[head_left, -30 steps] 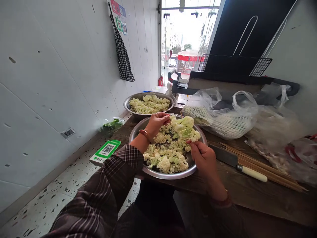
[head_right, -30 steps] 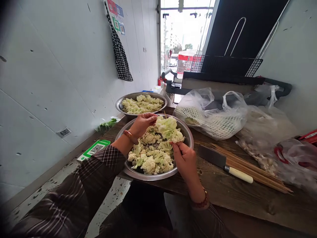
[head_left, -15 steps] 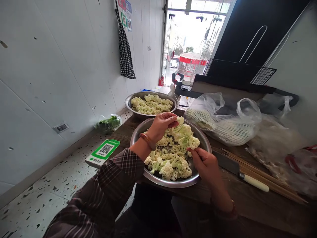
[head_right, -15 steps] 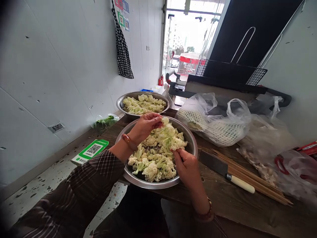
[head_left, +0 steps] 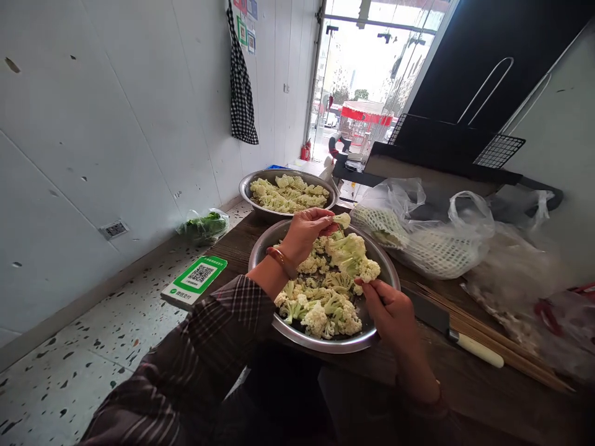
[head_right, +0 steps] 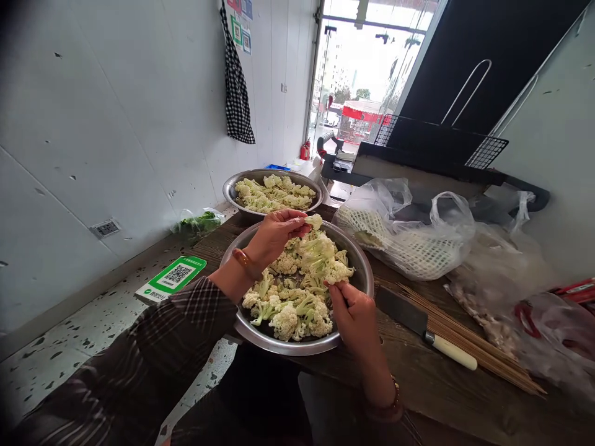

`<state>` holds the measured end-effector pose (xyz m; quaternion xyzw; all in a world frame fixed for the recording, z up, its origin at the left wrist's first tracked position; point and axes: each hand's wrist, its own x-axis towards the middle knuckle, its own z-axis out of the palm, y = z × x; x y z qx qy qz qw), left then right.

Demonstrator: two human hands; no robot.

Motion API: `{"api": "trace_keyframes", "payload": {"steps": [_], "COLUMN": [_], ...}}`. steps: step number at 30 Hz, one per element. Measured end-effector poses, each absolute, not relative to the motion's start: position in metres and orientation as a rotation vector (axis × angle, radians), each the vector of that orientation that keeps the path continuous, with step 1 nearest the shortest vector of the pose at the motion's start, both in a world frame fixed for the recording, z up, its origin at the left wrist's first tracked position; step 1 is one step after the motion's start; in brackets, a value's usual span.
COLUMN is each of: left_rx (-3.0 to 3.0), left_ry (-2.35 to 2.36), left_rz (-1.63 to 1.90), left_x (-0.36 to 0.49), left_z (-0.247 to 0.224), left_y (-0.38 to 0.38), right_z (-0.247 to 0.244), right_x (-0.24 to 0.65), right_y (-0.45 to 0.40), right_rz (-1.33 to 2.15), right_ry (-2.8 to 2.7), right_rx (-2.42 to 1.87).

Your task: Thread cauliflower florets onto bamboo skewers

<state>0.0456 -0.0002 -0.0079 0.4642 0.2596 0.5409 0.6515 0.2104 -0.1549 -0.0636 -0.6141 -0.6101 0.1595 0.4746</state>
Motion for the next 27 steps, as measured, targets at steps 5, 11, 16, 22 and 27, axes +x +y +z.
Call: {"api": "trace_keyframes", "payload": {"steps": [5,11,16,22,27], "left_rx": [1.054,1.103,1.194,1.255,1.278], "left_ry": [0.577,0.554,0.536,0.541,0.557], "left_rz": [1.191,1.213,1.217,1.190,1.130], "left_x": [0.0461,0.0458,0.0460,0.0461,0.0432], "left_z": [-0.0079,-0.0073,-0.0082,-0.0077,-0.0065], "left_y": [-0.0022,-0.0033,-0.0020,-0.0036,-0.0043], "right_z": [-0.0646,-0.0639,-0.0601,-0.0613,-0.0652], "right_x": [0.2103,0.2102,0.2078,0.2092,0.2119], "right_y": [-0.1551,-0.1540,-0.1555,-0.1584,-0.1583], "right_rz": [0.424,0.389,0.397,0.393,0.439], "right_ry": [-1.470,-1.491,-1.479,-1.460,-1.441], "right_rx": [-1.515,-1.509,-1.503,-1.486,-1.483]}}
